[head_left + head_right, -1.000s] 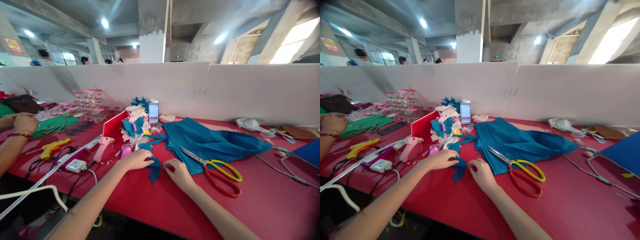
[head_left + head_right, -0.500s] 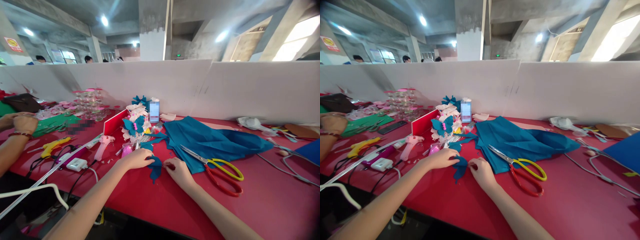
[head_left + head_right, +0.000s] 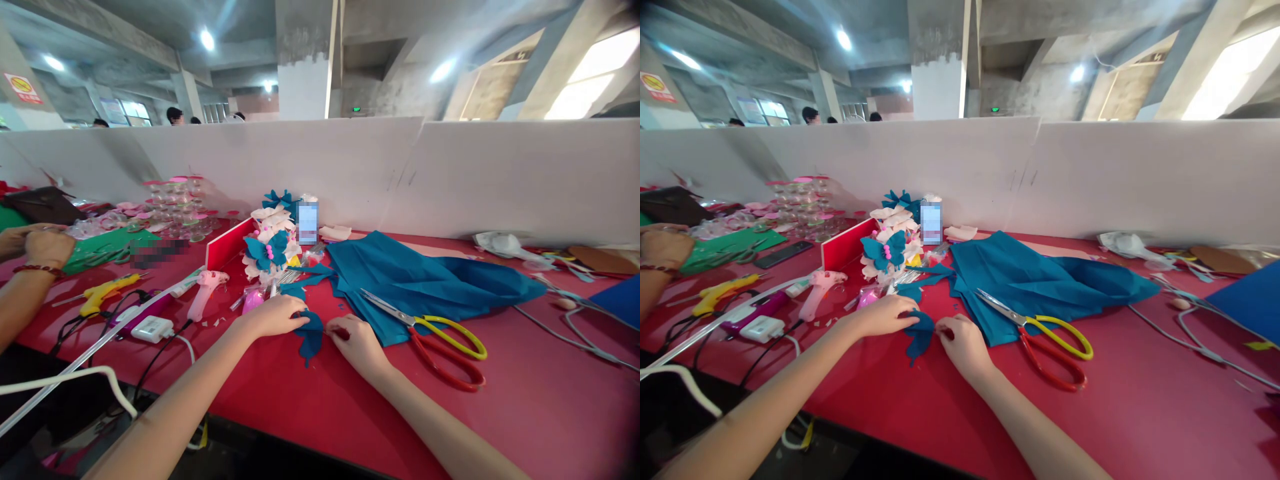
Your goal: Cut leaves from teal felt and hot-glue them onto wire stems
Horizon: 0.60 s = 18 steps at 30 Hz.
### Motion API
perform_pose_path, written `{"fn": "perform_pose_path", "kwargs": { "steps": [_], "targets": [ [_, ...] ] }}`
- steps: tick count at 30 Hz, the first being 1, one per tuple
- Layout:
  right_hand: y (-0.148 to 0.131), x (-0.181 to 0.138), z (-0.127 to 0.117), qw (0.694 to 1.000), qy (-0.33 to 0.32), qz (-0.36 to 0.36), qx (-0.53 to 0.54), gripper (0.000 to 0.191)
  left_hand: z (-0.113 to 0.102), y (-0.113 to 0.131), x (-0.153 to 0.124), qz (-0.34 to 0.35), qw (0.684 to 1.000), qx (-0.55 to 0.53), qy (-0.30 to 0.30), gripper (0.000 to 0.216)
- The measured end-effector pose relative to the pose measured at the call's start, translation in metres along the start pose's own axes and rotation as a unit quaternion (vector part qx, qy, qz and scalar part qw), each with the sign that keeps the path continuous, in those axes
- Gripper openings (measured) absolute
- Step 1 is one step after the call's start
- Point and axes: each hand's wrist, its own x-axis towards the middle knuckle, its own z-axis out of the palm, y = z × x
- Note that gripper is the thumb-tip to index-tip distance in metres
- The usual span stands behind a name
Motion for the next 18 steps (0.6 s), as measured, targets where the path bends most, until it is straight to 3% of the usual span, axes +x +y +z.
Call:
{"fn": "perform_pose_path", "kwargs": {
  "steps": [10,15,18],
  "targets": [
    [0.003,-0.005,-0.001,0.999,-0.005,-0.009,-0.044,0.02,0.0,0.0,-0.001,0.002,1.0,0.001,-0.002,0.021],
    [0.005,0.001,-0.006,0.999,0.017,-0.046,0.002,0.022,0.0,0.001,-0.002,-0.003,1.0,0.01,0.001,0.022],
    [0.002,0.014,-0.011,0.997,-0.015,-0.07,0.042,0.016,-0.001,0.003,-0.002,-0.005,1.0,0.017,0.003,0.023]
  ]
}}
